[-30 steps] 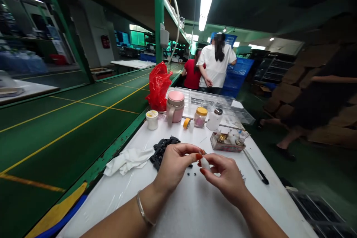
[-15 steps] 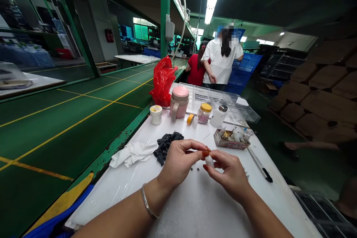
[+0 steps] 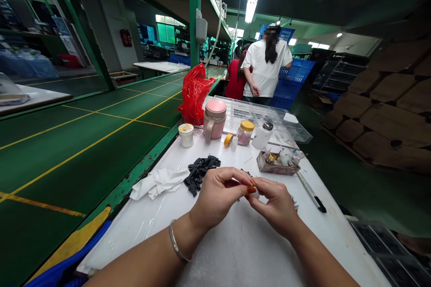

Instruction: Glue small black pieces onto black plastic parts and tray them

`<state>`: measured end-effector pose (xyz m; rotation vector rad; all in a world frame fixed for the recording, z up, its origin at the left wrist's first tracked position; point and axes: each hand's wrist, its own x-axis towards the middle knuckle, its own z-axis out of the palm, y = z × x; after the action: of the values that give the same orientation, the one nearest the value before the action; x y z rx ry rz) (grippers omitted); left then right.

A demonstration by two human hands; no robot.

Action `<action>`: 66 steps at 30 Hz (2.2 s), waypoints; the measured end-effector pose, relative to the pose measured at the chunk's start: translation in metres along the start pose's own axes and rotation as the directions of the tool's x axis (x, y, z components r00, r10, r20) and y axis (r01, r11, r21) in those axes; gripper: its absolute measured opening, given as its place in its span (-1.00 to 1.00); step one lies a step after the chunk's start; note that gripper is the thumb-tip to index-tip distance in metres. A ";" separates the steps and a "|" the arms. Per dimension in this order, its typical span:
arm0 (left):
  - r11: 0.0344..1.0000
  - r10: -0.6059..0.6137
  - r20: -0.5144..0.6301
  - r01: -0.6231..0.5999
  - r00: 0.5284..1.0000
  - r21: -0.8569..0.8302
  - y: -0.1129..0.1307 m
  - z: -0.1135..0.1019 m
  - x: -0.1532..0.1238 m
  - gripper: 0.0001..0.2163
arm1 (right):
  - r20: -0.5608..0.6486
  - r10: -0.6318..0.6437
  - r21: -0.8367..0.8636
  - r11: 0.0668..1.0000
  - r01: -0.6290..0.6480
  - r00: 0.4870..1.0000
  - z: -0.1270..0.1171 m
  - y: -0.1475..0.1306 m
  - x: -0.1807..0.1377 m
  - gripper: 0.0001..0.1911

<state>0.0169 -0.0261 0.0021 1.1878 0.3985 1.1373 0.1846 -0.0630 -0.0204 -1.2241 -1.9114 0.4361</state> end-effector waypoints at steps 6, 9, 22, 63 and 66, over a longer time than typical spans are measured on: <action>1.000 -0.003 0.003 0.003 1.000 -0.002 -0.001 0.000 -0.001 -0.89 | 0.010 -0.016 0.002 1.000 0.016 1.000 0.000 0.001 0.000 -0.80; 1.000 0.001 0.001 -0.001 1.000 -0.003 -0.001 0.001 -0.002 -0.90 | 0.007 -0.018 -0.003 1.000 0.018 1.000 0.000 0.001 -0.001 -0.80; 1.000 0.000 -0.005 0.000 1.000 0.009 -0.004 -0.001 -0.001 -0.93 | 0.027 0.002 0.003 1.000 -0.002 1.000 -0.001 -0.002 -0.001 -0.81; 0.744 -0.661 0.026 0.650 0.750 0.157 -0.042 -0.004 -0.184 -0.82 | -0.346 0.601 0.224 0.799 -0.558 0.720 -0.061 -0.027 -0.150 -0.70; 0.750 -0.656 -0.034 0.656 0.754 0.082 -0.046 -0.001 -0.189 -0.78 | -0.254 0.566 0.133 0.824 -0.551 0.784 -0.017 -0.058 -0.202 -0.69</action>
<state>-0.0427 -0.1839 -0.0941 0.9934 0.8075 0.5007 0.2046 -0.2682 -0.0618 -1.7196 -1.2587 0.5750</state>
